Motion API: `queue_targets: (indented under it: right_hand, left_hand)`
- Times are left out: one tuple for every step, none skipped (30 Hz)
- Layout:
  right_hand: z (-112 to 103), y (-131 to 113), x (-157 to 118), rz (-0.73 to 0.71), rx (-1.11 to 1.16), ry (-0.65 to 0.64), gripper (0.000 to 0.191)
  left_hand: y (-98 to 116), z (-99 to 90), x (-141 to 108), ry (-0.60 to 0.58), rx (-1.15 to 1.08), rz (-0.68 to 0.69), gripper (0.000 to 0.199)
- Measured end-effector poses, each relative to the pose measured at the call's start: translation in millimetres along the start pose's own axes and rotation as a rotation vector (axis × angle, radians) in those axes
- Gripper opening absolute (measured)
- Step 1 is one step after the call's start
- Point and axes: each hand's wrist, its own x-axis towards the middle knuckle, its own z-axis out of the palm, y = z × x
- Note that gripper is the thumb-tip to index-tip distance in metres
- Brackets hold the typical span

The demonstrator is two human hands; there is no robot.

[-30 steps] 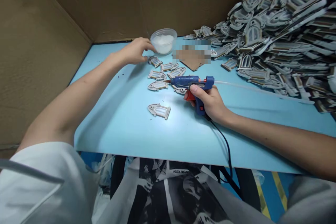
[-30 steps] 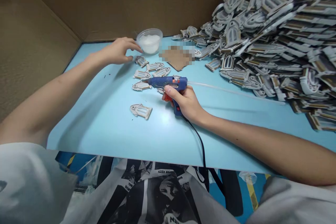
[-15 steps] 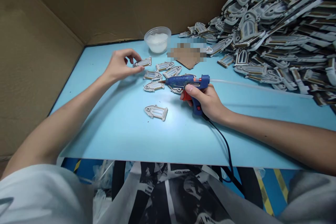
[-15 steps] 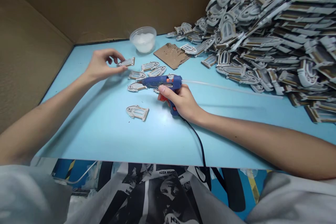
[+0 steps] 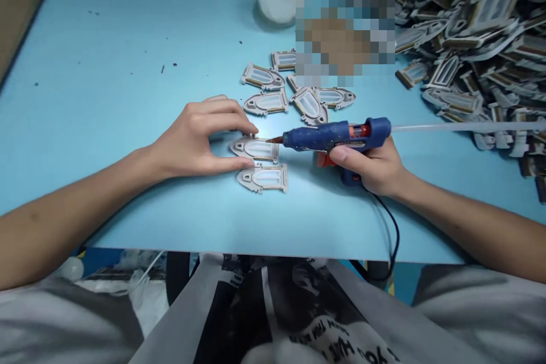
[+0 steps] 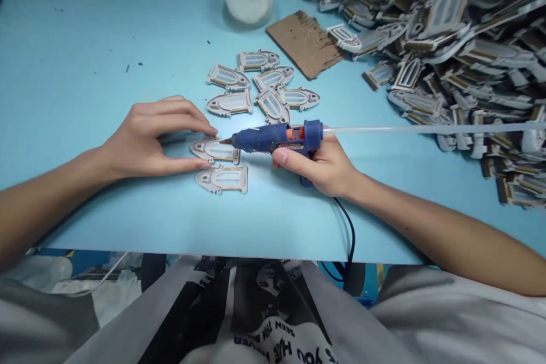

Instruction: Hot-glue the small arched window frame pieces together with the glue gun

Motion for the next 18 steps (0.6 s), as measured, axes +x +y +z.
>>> queue_targets:
  right_hand:
    - [-0.5, -0.9, 0.2, -0.019, -0.014, -0.026, 0.051]
    - [-0.5, -2.4, 1.1, -0.040, -0.036, -0.048, 0.045]
    - [-0.3, -4.1, 2.4, -0.063, -0.065, -0.060, 0.039]
    - [0.2, -6.0, 3.9, -0.084, -0.096, -0.069, 0.035]
    - [0.9, -7.8, 5.3, -0.103, -0.130, -0.077, 0.034]
    - [1.7, -9.2, 6.5, -0.119, -0.162, -0.083, 0.036]
    - [2.3, -10.1, 7.3, -0.135, -0.187, -0.086, 0.038]
    - [2.7, -10.5, 7.7, -0.144, -0.204, -0.092, 0.041]
    - [2.9, -10.5, 7.8, -0.147, -0.214, -0.102, 0.042]
    - [2.9, -10.1, 7.5, -0.147, -0.219, -0.113, 0.044]
    - [2.7, -9.5, 7.1, -0.147, -0.225, -0.118, 0.044]
    - [2.5, -8.8, 6.7, -0.150, -0.232, -0.122, 0.045]
    - [2.3, -8.0, 6.3, -0.153, -0.242, -0.126, 0.045]
    - [2.2, -7.1, 6.1, -0.162, -0.250, -0.125, 0.045]
    - [2.3, -6.3, 6.0, -0.175, -0.257, -0.125, 0.046]
    - [2.5, -5.6, 6.2, -0.193, -0.263, -0.128, 0.046]
    - [2.8, -5.0, 6.4, -0.211, -0.268, -0.133, 0.047]
    - [3.1, -4.5, 6.8, -0.229, -0.271, -0.137, 0.048]
  left_hand:
    - [0.1, -1.3, -1.2, 0.006, -0.011, 0.004, 0.033]
    - [0.4, -2.0, -2.1, 0.007, -0.021, 0.007, 0.030]
    - [1.1, -2.1, -2.5, 0.000, -0.032, 0.008, 0.028]
    - [2.1, -1.5, -2.6, -0.011, -0.043, 0.007, 0.027]
    - [3.4, -0.4, -2.5, -0.024, -0.051, 0.000, 0.027]
    - [5.0, 1.1, -2.3, -0.036, -0.053, -0.013, 0.028]
    - [6.8, 2.8, -2.2, -0.044, -0.047, -0.027, 0.030]
    - [8.7, 4.4, -2.1, -0.048, -0.035, -0.037, 0.030]
    - [10.4, 5.9, -2.1, -0.052, -0.025, -0.036, 0.031]
    - [11.9, 7.1, -2.2, -0.056, -0.018, -0.033, 0.031]
    - [13.0, 7.9, -2.4, -0.059, -0.017, -0.024, 0.031]
    - [13.7, 8.4, -2.7, -0.061, -0.019, -0.013, 0.032]
    - [14.2, 8.5, -3.0, -0.061, -0.022, -0.001, 0.033]
    - [14.5, 8.5, -3.4, -0.059, -0.025, 0.002, 0.033]
    - [14.8, 8.3, -3.6, -0.059, -0.026, 0.000, 0.034]
    - [15.3, 8.0, -3.8, -0.061, -0.027, -0.006, 0.034]
    - [15.8, 7.8, -3.9, -0.069, -0.028, -0.016, 0.033]
    - [16.3, 7.7, -3.9, -0.074, -0.028, -0.023, 0.033]
